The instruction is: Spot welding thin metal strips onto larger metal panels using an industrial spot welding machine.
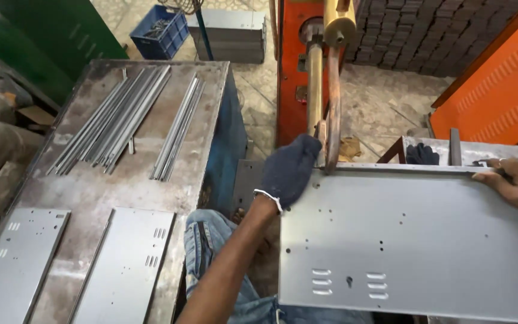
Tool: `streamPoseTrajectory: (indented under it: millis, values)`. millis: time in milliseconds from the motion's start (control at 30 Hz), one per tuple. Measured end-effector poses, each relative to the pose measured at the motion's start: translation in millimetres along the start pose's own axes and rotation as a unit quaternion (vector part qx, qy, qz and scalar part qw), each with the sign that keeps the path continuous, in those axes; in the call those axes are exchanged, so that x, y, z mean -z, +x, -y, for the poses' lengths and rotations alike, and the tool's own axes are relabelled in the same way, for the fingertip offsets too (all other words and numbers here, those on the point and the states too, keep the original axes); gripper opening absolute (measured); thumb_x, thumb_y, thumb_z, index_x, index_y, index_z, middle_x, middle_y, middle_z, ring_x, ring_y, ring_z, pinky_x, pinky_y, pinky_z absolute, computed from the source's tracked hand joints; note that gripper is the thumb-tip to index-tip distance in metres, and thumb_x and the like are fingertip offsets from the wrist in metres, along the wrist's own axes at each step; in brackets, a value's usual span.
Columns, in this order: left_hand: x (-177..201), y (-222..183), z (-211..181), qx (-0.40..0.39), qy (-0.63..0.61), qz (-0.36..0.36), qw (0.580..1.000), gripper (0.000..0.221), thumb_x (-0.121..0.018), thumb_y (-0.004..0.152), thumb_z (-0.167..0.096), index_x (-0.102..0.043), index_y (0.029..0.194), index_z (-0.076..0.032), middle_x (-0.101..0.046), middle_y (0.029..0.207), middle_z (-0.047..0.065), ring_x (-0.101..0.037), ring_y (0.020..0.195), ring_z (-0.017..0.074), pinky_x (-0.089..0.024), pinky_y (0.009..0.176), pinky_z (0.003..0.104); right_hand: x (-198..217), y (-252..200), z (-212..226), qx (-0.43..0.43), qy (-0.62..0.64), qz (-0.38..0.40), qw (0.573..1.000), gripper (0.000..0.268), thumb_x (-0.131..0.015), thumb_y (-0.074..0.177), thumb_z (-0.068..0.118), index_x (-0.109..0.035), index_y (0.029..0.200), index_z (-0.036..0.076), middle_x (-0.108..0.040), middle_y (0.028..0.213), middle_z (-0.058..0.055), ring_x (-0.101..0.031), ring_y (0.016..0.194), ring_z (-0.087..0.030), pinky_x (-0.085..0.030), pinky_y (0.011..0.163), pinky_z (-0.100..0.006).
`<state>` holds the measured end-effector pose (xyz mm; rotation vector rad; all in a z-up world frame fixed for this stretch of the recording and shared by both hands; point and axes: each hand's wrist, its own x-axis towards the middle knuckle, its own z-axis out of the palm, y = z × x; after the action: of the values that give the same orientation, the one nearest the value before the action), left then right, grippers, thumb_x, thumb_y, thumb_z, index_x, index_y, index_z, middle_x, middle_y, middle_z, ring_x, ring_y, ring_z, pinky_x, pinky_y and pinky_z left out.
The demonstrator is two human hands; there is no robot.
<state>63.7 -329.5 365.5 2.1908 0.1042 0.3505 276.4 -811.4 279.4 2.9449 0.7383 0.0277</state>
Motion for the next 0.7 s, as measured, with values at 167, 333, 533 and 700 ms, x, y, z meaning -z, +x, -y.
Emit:
streamPoseTrajectory:
  millis: [167, 333, 533, 700]
  values:
    - [0, -6, 17, -0.026, 0.009, -0.002, 1.000, 0.040, -0.044, 0.109, -0.044, -0.062, 0.106, -0.009, -0.072, 0.095, 0.022, -0.067, 0.094, 0.0458, -0.050, 0.077, 0.055, 27, -16, 38, 0.007, 0.020, -0.037, 0.999, 0.054, -0.064, 0.090, 0.055, -0.082, 0.105, 0.006, -0.073, 0.072, -0.019, -0.076, 0.062, -0.028, -0.060, 0.065, -0.038]
    - [69, 3, 12, -0.106, 0.063, 0.079, 0.989, 0.042, -0.062, 0.092, -0.051, -0.079, 0.094, -0.013, -0.075, 0.086, 0.016, -0.072, 0.082, 0.0350, -0.055, 0.072, 0.046, 117, -23, 138, -0.013, -0.050, 0.002, 0.999, 0.047, -0.064, 0.092, 0.053, -0.076, 0.115, 0.014, -0.073, 0.071, -0.015, -0.073, 0.062, -0.030, -0.057, 0.066, -0.045]
    - [155, -6, 77, 0.069, 0.151, 0.078, 0.983, 0.047, -0.075, 0.081, -0.054, -0.082, 0.104, -0.014, -0.080, 0.088, 0.010, -0.076, 0.081, 0.0246, -0.057, 0.080, 0.036, 134, -3, 178, 0.235, 0.194, -0.148, 0.941, 0.043, -0.057, 0.096, 0.040, -0.066, 0.112, 0.001, -0.072, 0.088, -0.019, -0.067, 0.072, -0.039, -0.052, 0.059, -0.048]
    - [202, -25, 90, 0.147, 0.209, 0.097, 0.962, 0.049, -0.073, 0.085, -0.054, -0.079, 0.113, -0.014, -0.081, 0.089, 0.012, -0.076, 0.088, 0.0286, -0.056, 0.083, 0.039, 112, 4, 186, 0.143, 0.107, -0.065, 0.982, 0.035, -0.057, 0.100, 0.039, -0.064, 0.094, 0.006, -0.071, 0.078, -0.016, -0.067, 0.076, -0.038, -0.048, 0.070, -0.051]
